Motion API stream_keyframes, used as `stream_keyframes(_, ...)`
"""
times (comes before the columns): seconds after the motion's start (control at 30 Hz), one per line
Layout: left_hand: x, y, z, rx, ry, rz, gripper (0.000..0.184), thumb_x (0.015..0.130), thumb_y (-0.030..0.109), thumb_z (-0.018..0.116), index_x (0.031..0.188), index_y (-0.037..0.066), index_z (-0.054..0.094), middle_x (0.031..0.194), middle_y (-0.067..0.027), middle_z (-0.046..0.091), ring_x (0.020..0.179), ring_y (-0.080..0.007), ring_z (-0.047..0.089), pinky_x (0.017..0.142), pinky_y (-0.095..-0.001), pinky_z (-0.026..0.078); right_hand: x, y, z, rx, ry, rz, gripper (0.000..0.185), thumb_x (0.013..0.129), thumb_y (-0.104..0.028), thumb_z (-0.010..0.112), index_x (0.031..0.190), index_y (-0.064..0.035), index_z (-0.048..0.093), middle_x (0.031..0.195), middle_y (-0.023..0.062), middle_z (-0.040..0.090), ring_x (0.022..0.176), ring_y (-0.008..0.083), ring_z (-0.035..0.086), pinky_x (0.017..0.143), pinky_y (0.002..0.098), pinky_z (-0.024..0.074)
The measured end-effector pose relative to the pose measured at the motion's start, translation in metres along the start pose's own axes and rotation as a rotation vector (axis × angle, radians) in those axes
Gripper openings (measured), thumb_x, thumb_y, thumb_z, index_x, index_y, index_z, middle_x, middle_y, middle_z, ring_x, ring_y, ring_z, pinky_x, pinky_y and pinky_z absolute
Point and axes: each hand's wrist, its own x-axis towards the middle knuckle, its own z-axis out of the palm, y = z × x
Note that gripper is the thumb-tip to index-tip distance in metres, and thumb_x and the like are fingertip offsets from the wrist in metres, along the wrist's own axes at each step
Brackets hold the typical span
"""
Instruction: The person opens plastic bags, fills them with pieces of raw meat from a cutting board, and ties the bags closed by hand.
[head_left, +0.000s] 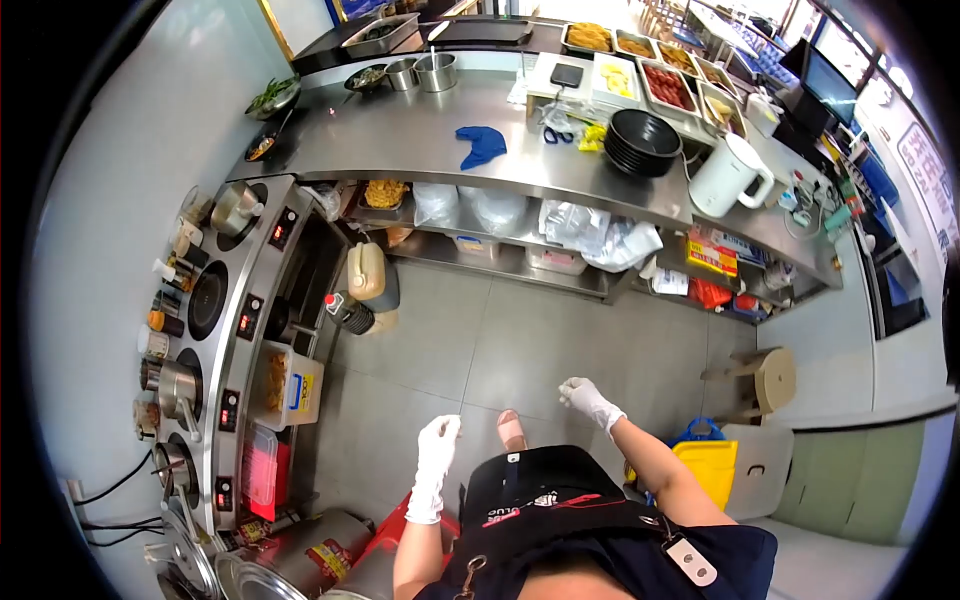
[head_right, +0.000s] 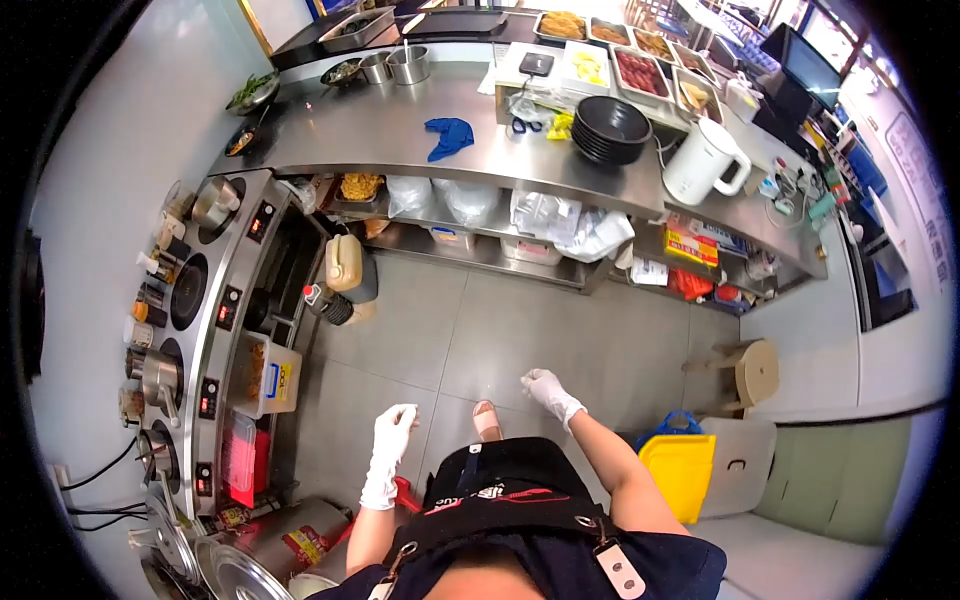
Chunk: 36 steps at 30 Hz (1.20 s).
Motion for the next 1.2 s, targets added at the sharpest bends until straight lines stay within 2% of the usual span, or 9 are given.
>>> stream_keyframes(0.33,0.145,0.076,0.053,0.145,0.045,-0.007,0.019,0.088,0.014,0.059,0.098,0.0,0.065,0.075,-0.0023,0.063,0.068,-0.0085,0.056,0.065,-0.0231,0.046,0.207,-0.112,-0.118,0.23,0.283,0.011,0.028,0.086,-0.025,0.064,0.099,-0.0003,0.057,0.076,0.0047,0.06,0.058,0.0117,0.053,0.053,0.0256,0.0444)
stream_keyframes(0.4,0.163,0.069,0.064,0.122,0.075,-0.113,0.02,0.088,0.015,0.059,0.098,-0.002,0.065,0.079,-0.0054,0.064,0.071,-0.0106,0.058,0.067,-0.0244,0.046,0.263,-0.13,-0.133,0.182,0.424,-0.055,0.057,0.079,-0.029,0.072,0.116,0.0069,0.05,0.098,0.011,0.059,0.088,0.019,0.055,0.078,0.0299,0.0452)
stream_keyframes(0.43,0.166,0.069,0.071,0.043,0.082,-0.209,0.021,0.088,0.016,0.059,0.097,-0.002,0.065,0.081,-0.0088,0.065,0.074,-0.013,0.06,0.07,-0.0264,0.047,0.29,-0.134,-0.135,0.268,0.499,-0.213,0.037,0.079,-0.032,0.07,0.099,-0.0027,0.059,0.077,0.0003,0.055,0.065,0.0105,0.048,0.058,0.0278,0.041)
stream_keyframes(0.5,0.177,0.066,0.087,-0.039,0.09,-0.32,0.025,0.088,0.017,0.059,0.099,-0.004,0.064,0.082,-0.0121,0.067,0.077,-0.0155,0.062,0.073,-0.0288,0.049,0.335,-0.142,-0.146,0.33,0.545,-0.225,0.048,0.078,-0.03,0.071,0.111,0.0018,0.057,0.096,0.0057,0.059,0.089,0.0154,0.051,0.081,0.0292,0.0412)
stream_keyframes(0.6,0.204,0.071,0.107,0.069,0.033,-0.42,0.026,0.087,0.018,0.06,0.101,-0.004,0.064,0.085,-0.0134,0.068,0.077,-0.0168,0.062,0.074,-0.0293,0.049,0.37,-0.156,-0.145,0.299,0.819,-0.167,0.036,0.081,-0.025,0.069,0.103,0.0027,0.06,0.097,0.0063,0.063,0.083,0.0139,0.054,0.078,0.0273,0.043)
stream_keyframes(0.87,0.296,0.058,0.168,0.117,-0.031,-0.249,0.026,0.088,0.016,0.06,0.103,-0.005,0.063,0.083,-0.007,0.066,0.076,-0.0115,0.06,0.073,-0.0241,0.047,0.365,-0.155,-0.154,0.1,0.665,-0.212,0.011,0.084,-0.007,0.057,0.078,-0.0007,0.064,0.064,0.0004,0.056,0.057,0.011,0.048,0.053,0.028,0.0407)
stream_keyframes(1.1,0.35,0.044,0.244,0.457,0.041,0.028,0.037,0.087,0.021,0.063,0.112,-0.005,0.058,0.096,-0.0088,0.064,0.083,-0.0147,0.059,0.075,-0.0265,0.048,0.28,-0.129,-0.098,0.021,0.35,-0.087,0.012,0.081,-0.008,0.057,0.078,-0.0023,0.067,0.068,0.0083,0.063,0.062,0.0132,0.058,0.057,0.0301,0.0455)
stream_keyframes(1.13,0.352,0.053,0.246,0.284,-0.054,-0.145,0.037,0.086,0.021,0.063,0.113,-0.005,0.057,0.097,-0.0088,0.064,0.085,-0.0148,0.059,0.075,-0.0264,0.048,0.275,-0.1,-0.083,-0.363,0.286,-0.363,0.013,0.081,-0.008,0.057,0.085,-0.001,0.067,0.075,0.0106,0.065,0.068,0.0155,0.06,0.061,0.0306,0.0474)
stream_keyframes(1.2,0.352,0.08,0.242,-0.069,-0.24,-0.481,0.039,0.086,0.02,0.064,0.114,-0.005,0.056,0.099,-0.0087,0.063,0.087,-0.015,0.058,0.075,-0.0261,0.047,0.237,-0.125,-0.062,-0.146,0.098,-0.14,0.019,0.081,-0.012,0.059,0.095,-0.0002,0.065,0.085,0.0127,0.067,0.079,0.0193,0.062,0.071,0.0335,0.0492)
